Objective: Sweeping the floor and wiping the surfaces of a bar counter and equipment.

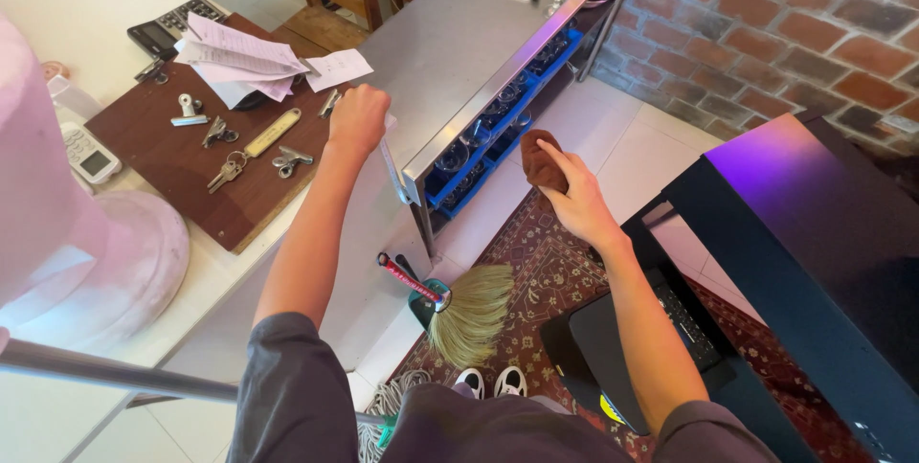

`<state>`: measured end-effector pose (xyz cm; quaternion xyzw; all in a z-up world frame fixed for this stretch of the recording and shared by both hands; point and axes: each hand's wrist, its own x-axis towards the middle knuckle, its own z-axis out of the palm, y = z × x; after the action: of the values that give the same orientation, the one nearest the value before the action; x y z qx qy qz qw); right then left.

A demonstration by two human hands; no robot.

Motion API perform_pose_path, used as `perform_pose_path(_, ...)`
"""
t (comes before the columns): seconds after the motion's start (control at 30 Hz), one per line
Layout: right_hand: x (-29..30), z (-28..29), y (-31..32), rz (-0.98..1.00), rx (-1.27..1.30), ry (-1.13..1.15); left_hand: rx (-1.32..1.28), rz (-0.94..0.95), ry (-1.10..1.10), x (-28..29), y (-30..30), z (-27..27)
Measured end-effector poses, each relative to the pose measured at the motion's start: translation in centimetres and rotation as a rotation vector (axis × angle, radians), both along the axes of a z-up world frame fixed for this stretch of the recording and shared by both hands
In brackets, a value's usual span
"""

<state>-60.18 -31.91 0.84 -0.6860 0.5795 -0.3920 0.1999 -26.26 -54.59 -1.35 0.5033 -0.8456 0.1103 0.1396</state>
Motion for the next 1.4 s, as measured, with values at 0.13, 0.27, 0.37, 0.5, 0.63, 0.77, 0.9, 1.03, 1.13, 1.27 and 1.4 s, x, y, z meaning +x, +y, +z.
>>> perform_pose_path(0.13,0.0,0.4,0.3,-0.014,0.032,-0.02,-0.02,0.016,-0.003,-0.4,-0.7,-0.7)
perform_pose_path(0.27,-0.3,0.5,0.4,-0.049,0.018,-0.001,-0.03,-0.008,0.042,-1.9,1.9,2.4)
perform_pose_path(0.37,-0.5,0.6,0.5,-0.075,0.014,0.001,-0.1,-0.136,0.173,-3.2,3.5,3.9)
perform_pose_path(0.5,-0.8,0.3,0.2,-0.099,-0.009,-0.013,-0.15,-0.33,0.351,-5.2,5.1,5.3)
perform_pose_path(0.63,-1.0,0.0,0.1,-0.124,-0.025,-0.008,-0.111,-0.421,0.489,-6.9,6.5,6.1)
perform_pose_path(0.77,-0.5,-0.3,0.2,-0.15,-0.02,-0.001,-0.087,-0.48,0.555,-8.6,8.3,5.7)
perform_pose_path(0.9,0.2,-0.6,0.2,-0.169,0.032,0.012,-0.021,-0.537,0.622,-10.4,10.0,4.0)
perform_pose_path(1.03,1.2,-0.5,1.2,-0.191,0.036,0.036,0.098,-0.584,0.689,-11.8,11.6,2.0)
perform_pose_path(1.13,1.3,-0.9,2.4,-0.195,0.033,0.036,0.18,-0.624,0.727,-13.3,12.7,0.2)
perform_pose_path(1.27,0.9,-1.5,3.9,-0.243,0.092,0.021,0.266,-0.664,0.762,-15.2,14.1,-0.7)
perform_pose_path(1.4,-0.7,-2.1,4.7,-0.273,0.088,-0.025,0.333,-0.7,0.769,-18.0,14.1,-1.9)
